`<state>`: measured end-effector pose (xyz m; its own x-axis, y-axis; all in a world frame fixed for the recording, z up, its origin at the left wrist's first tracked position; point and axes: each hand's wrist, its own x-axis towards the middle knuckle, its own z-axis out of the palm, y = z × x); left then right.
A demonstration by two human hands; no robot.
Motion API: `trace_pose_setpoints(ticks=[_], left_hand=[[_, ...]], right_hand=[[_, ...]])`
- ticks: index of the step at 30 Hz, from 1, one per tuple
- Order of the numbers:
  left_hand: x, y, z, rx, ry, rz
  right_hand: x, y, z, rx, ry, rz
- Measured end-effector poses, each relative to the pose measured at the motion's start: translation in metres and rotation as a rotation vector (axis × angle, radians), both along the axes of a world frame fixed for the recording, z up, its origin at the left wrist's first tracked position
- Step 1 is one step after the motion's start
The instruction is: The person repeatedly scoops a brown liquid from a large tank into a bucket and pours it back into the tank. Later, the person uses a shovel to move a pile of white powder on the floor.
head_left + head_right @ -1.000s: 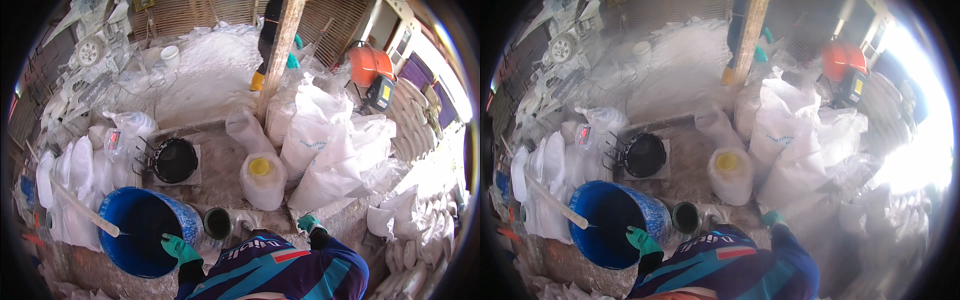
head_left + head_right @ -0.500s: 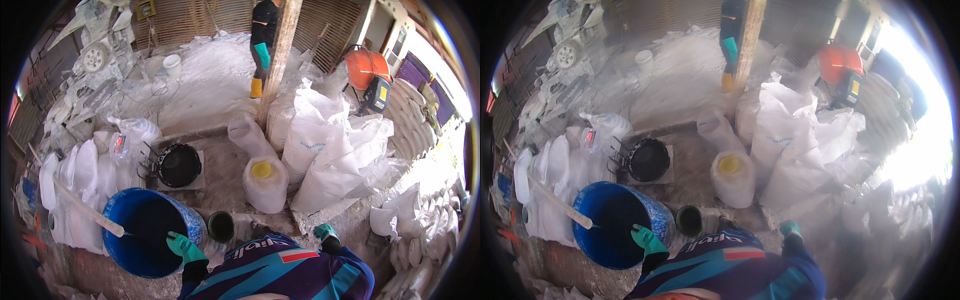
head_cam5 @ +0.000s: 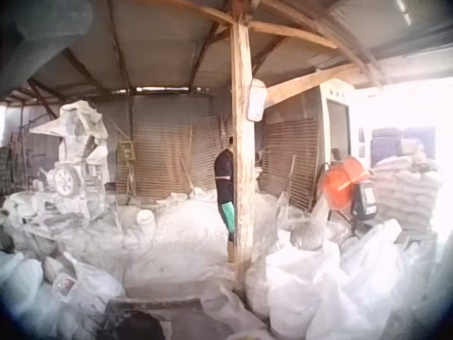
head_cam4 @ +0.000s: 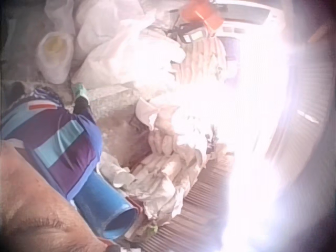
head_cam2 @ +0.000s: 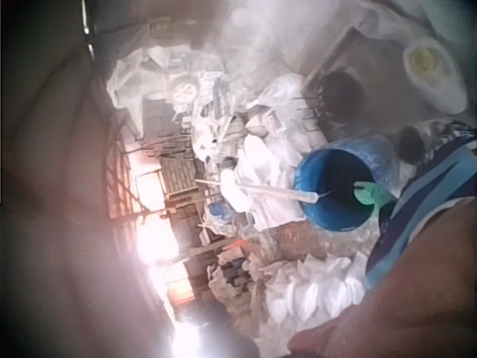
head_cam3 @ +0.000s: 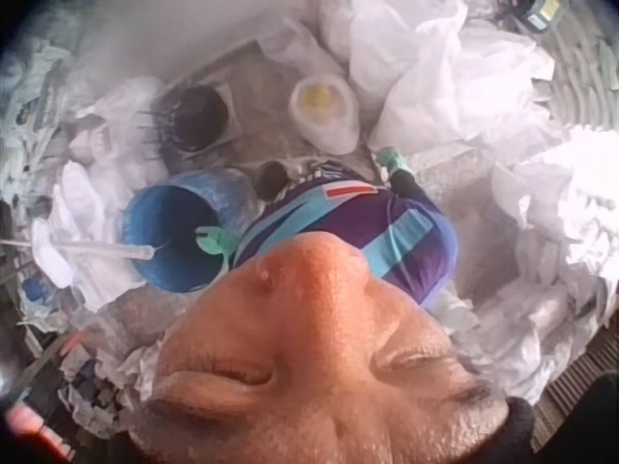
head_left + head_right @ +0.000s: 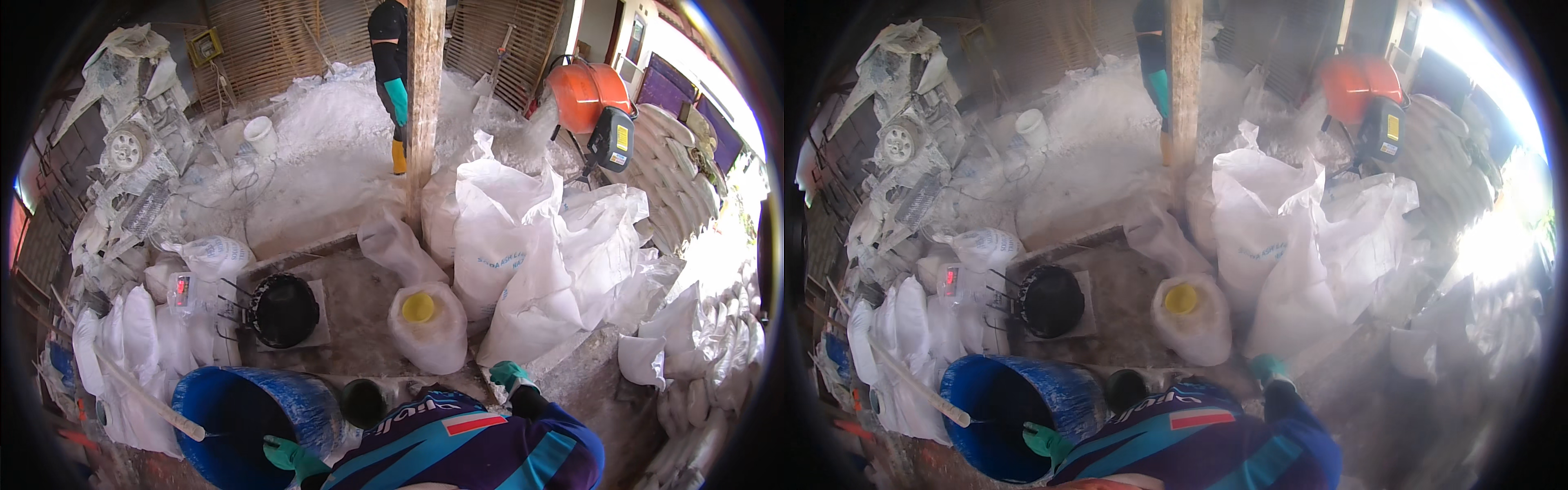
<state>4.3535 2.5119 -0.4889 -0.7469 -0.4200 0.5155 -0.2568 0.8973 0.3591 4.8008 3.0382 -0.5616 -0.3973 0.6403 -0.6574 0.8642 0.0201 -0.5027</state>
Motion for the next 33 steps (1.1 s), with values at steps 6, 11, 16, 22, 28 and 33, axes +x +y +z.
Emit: trace_pose_setpoints(ticks=[6, 11, 16, 22, 28, 33], left_hand=[[0.015, 0.089, 0.083, 0.075, 0.209, -0.485], [-0.025, 0.130, 0.123, 0.218, 0.016, -0.704], [-0.088, 0.177, 0.107, 0.393, -0.192, -0.817], [-0.197, 0.226, 0.074, 0.488, -0.428, -0.783], [-0.319, 0.276, 0.058, 0.490, -0.473, -0.983], [-0.395, 0.303, 0.042, 0.430, -0.682, -0.984]], right_hand=[[0.028, 0.042, -0.052, 0.075, 0.297, 0.180], [-0.034, 0.035, -0.031, -0.308, 0.490, -0.058], [-0.083, 0.050, -0.006, -0.533, 0.345, -0.343], [-0.193, 0.079, 0.038, -0.536, 0.342, -0.396], [-0.328, 0.123, 0.068, -0.398, 0.343, -0.222], [-0.420, 0.149, 0.120, -0.199, 0.505, 0.015]])
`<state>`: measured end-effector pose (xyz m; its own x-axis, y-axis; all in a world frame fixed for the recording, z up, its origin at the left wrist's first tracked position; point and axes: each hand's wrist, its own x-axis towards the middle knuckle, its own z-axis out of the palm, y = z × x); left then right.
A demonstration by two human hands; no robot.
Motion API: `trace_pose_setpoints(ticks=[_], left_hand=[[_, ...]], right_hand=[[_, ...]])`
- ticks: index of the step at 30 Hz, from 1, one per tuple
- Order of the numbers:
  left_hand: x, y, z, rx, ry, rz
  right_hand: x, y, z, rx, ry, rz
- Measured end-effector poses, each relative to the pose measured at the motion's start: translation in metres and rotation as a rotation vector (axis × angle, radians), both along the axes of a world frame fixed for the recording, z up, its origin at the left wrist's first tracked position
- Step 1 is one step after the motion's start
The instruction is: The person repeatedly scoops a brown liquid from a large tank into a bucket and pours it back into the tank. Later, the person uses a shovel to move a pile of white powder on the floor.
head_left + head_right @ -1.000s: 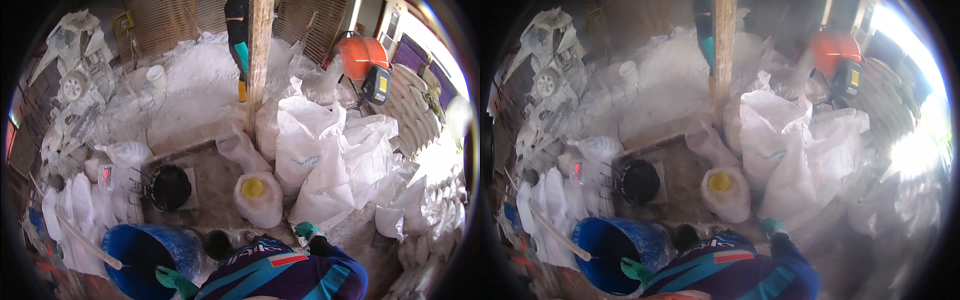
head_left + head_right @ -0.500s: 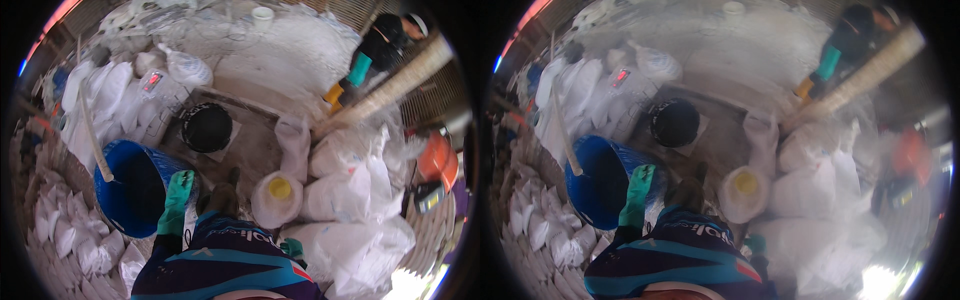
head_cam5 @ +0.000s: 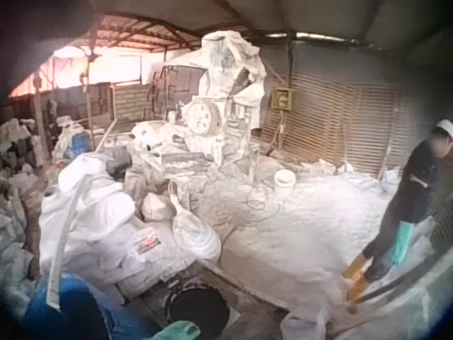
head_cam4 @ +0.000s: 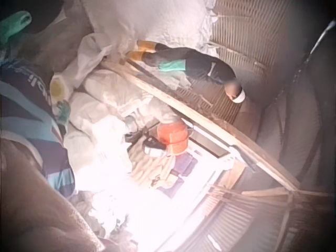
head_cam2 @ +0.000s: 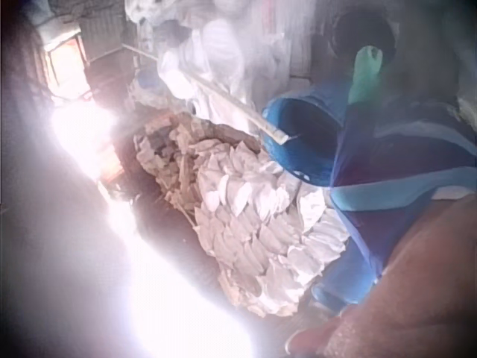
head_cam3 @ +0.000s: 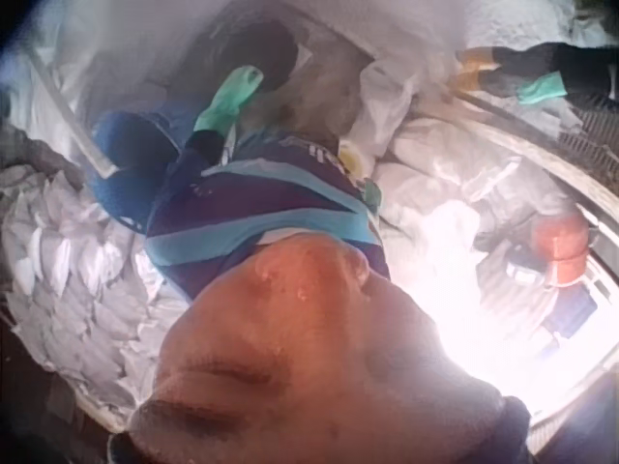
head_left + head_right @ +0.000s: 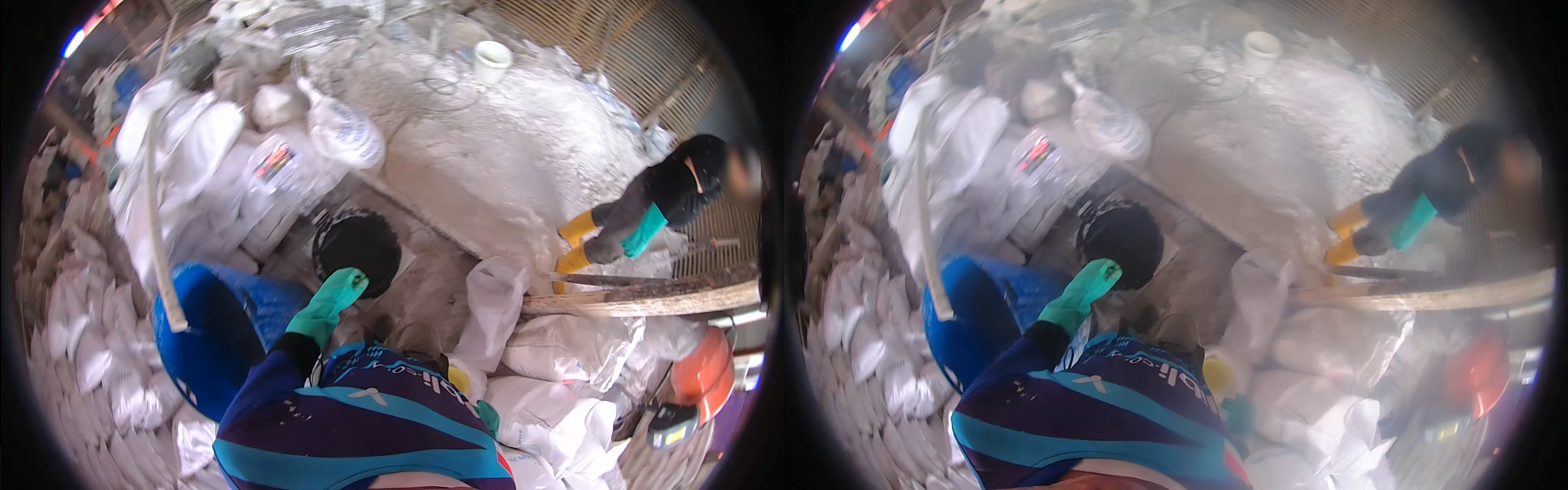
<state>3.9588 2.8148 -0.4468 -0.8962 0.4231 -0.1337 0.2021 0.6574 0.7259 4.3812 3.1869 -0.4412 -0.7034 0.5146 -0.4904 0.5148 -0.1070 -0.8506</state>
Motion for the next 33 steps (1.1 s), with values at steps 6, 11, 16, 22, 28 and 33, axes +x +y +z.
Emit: trace_pose_setpoints(ticks=[6, 11, 16, 22, 28, 33], left_hand=[[-0.043, 0.036, -0.096, -0.014, 0.106, -0.023], [-0.025, -0.027, -0.149, -0.150, -0.075, 0.132], [-0.070, 0.033, -0.112, -0.143, -0.462, 0.423], [-0.196, 0.149, -0.111, -0.069, -0.569, 0.366], [-0.336, 0.249, -0.127, -0.159, -0.665, 0.215], [-0.471, 0.326, -0.147, -0.259, -0.685, 0.067]], right_hand=[[-0.049, 0.081, -0.020, -0.112, -0.141, -0.222], [-0.087, 0.154, -0.117, -0.440, -0.364, -0.272], [-0.178, 0.255, -0.151, -0.427, -0.187, 0.004], [-0.331, 0.356, -0.103, -0.328, 0.131, -0.385], [-0.442, 0.372, -0.083, -0.159, -0.195, 0.075], [-0.462, 0.356, -0.114, -0.079, -0.385, -0.003]])
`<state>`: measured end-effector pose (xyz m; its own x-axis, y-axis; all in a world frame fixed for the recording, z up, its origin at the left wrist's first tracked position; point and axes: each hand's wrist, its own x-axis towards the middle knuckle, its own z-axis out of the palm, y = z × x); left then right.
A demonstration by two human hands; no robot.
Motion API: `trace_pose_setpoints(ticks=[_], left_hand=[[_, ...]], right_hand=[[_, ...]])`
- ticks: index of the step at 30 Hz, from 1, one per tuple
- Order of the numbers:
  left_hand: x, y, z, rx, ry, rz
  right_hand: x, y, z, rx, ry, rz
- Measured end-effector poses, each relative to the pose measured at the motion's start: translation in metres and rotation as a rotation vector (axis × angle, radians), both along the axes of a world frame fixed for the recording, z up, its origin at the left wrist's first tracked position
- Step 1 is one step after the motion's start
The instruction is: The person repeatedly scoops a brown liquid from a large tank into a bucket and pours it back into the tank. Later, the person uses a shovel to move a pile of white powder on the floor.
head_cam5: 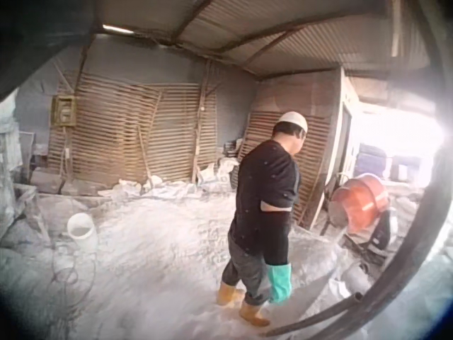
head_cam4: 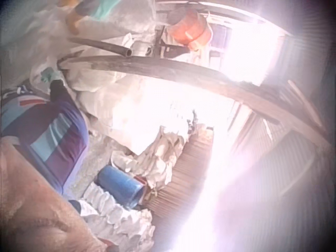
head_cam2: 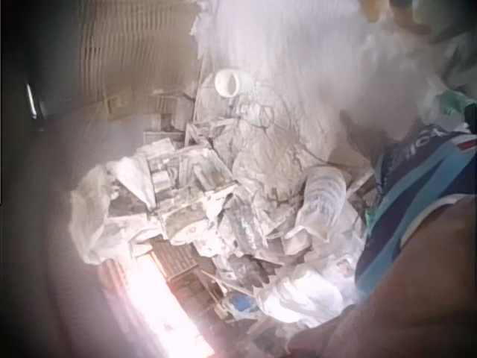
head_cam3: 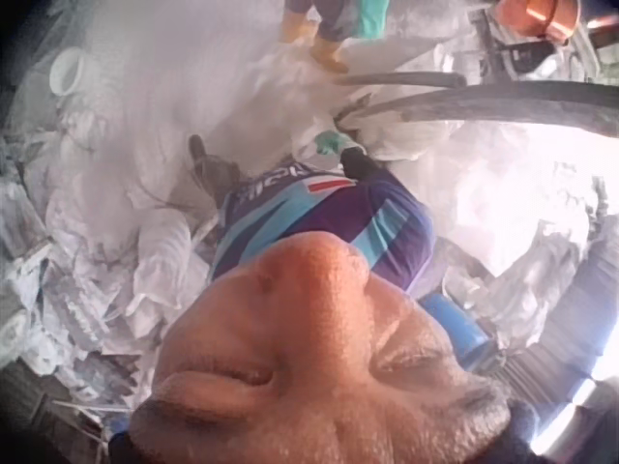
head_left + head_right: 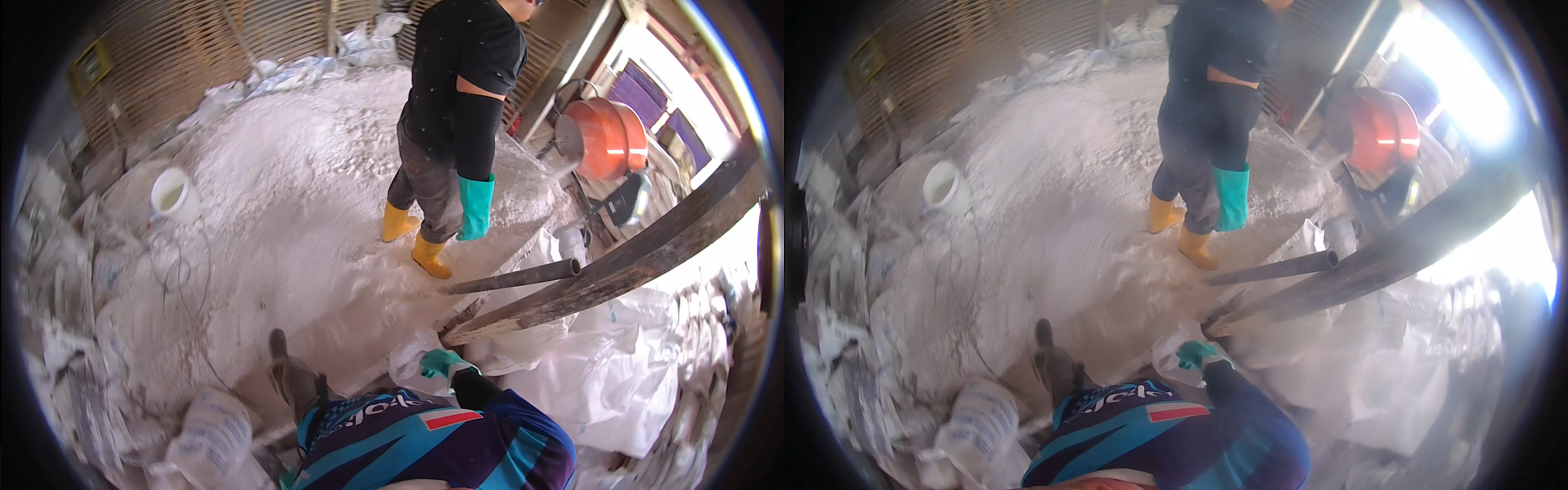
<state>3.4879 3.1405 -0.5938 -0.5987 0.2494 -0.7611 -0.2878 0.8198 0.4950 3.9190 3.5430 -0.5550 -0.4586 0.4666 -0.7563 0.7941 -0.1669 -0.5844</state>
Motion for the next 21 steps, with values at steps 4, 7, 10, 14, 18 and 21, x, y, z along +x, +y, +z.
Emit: trace_pose_setpoints(ticks=[4, 7, 10, 14, 18, 21], left_hand=[[-0.151, 0.058, -0.019, 0.010, -0.017, -0.158], [-0.293, 0.087, 0.005, 0.014, 0.057, -0.274], [-0.420, 0.138, 0.025, 0.048, 0.191, -0.429], [-0.533, 0.272, 0.061, 0.233, 0.365, -0.455], [-0.578, 0.375, 0.096, 0.346, 0.388, -0.439], [-0.550, 0.447, 0.083, 0.409, 0.264, -0.487]], right_hand=[[-0.022, -0.019, -0.002, 0.067, -0.106, -0.235], [-0.079, -0.036, 0.018, -0.040, -0.030, -0.644], [-0.138, -0.054, 0.048, -0.078, 0.050, -0.902], [-0.189, 0.012, 0.059, 0.029, 0.100, -0.908], [-0.254, 0.077, 0.062, 0.174, 0.096, -0.848], [-0.268, 0.130, 0.061, 0.231, 0.191, -0.889]])
